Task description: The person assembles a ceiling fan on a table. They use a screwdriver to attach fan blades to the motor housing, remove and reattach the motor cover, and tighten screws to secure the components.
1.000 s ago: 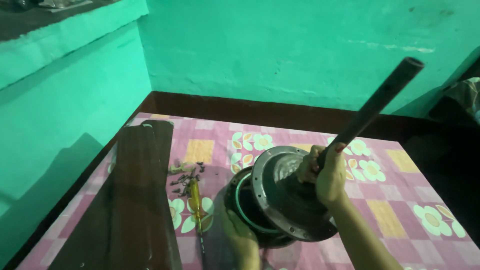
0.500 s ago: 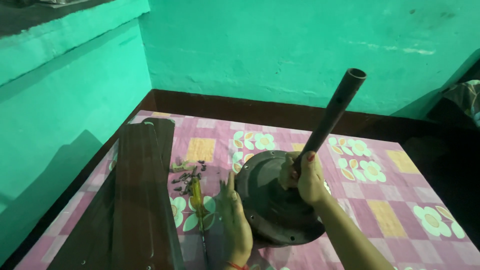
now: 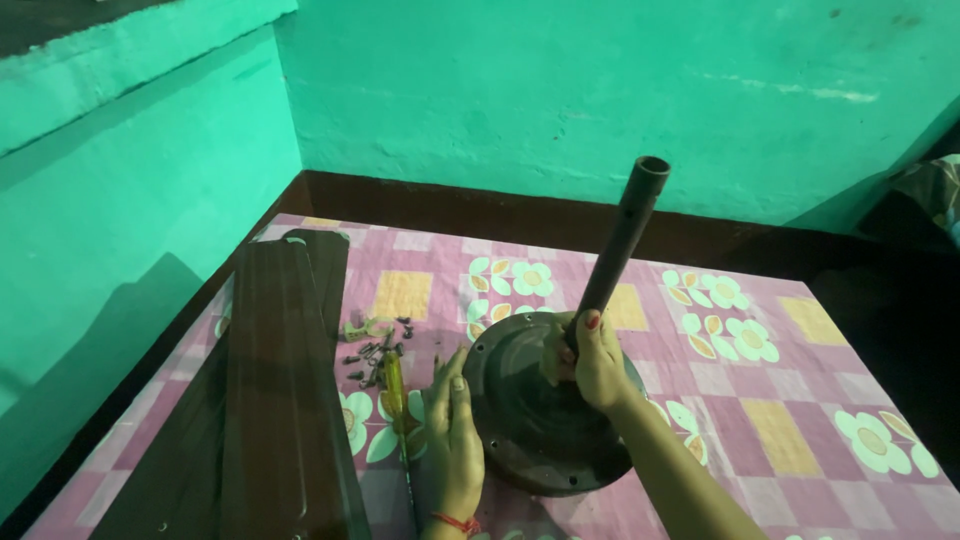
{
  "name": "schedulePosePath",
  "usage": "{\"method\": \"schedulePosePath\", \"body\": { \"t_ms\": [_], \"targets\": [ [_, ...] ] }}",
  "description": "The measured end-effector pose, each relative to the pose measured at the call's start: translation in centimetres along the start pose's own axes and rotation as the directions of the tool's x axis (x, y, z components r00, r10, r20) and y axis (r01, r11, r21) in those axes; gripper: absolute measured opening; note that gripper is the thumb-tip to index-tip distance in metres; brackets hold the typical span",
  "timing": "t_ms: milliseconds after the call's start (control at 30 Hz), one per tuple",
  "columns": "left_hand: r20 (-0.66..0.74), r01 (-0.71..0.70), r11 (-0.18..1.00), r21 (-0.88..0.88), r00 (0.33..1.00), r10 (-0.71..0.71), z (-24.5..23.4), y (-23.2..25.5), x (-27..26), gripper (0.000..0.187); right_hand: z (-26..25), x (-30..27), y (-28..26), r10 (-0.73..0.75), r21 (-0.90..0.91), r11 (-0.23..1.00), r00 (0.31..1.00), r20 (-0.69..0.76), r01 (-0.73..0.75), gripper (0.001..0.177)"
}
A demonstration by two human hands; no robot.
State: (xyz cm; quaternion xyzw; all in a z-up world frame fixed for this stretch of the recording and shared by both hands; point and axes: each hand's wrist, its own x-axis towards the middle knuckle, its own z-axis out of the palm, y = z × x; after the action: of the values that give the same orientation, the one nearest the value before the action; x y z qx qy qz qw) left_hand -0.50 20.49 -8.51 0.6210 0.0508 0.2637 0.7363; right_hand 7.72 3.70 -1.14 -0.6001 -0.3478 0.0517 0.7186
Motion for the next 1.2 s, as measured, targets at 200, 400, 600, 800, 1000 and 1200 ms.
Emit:
{"method": "schedulePosePath", "body": {
  "t_ms": [200, 400, 600, 800, 1000, 1200],
  "targets": [
    [0.041, 0.054, 0.995, -0.087, 0.998, -0.051, -0.1, -0.4, 0.0, 0.057, -0.3, 0.1, 0.7, 0.037, 0.022, 0.999, 0.999, -0.026, -0.037, 0.067],
    [0.067, 0.055, 0.997, -0.059, 0.996, -0.051, -0.3, 0.0, 0.2, 0.059, -0.2, 0.2, 2.2, 0.068, 0.054, 0.997, 0.995, -0.077, -0.064, 0.062],
    [0.074, 0.05, 0.997, -0.061, 0.996, -0.046, -0.2, 0.3, 0.0, 0.058, -0.4, 0.3, 2.2, 0.056, 0.062, 0.997, 0.997, -0.054, -0.053, 0.062],
    [0.065, 0.034, 0.997, -0.073, 0.997, -0.029, -0.1, 0.6, -0.1, 0.057, -0.4, 0.3, 2.2, 0.04, 0.026, 0.999, 0.999, -0.027, -0.04, 0.063],
    [0.068, 0.056, 0.995, -0.086, 0.996, -0.05, 0.1, 0.3, -0.3, 0.055, -0.7, -0.5, 2.7, 0.04, 0.095, 0.995, 0.997, -0.063, -0.034, 0.064],
    [0.087, 0.038, 0.997, -0.06, 0.996, -0.033, 0.1, -0.5, -0.2, 0.051, -0.7, -0.6, 3.5, 0.066, 0.089, 0.994, 0.995, -0.078, -0.059, 0.063]
  ]
}}
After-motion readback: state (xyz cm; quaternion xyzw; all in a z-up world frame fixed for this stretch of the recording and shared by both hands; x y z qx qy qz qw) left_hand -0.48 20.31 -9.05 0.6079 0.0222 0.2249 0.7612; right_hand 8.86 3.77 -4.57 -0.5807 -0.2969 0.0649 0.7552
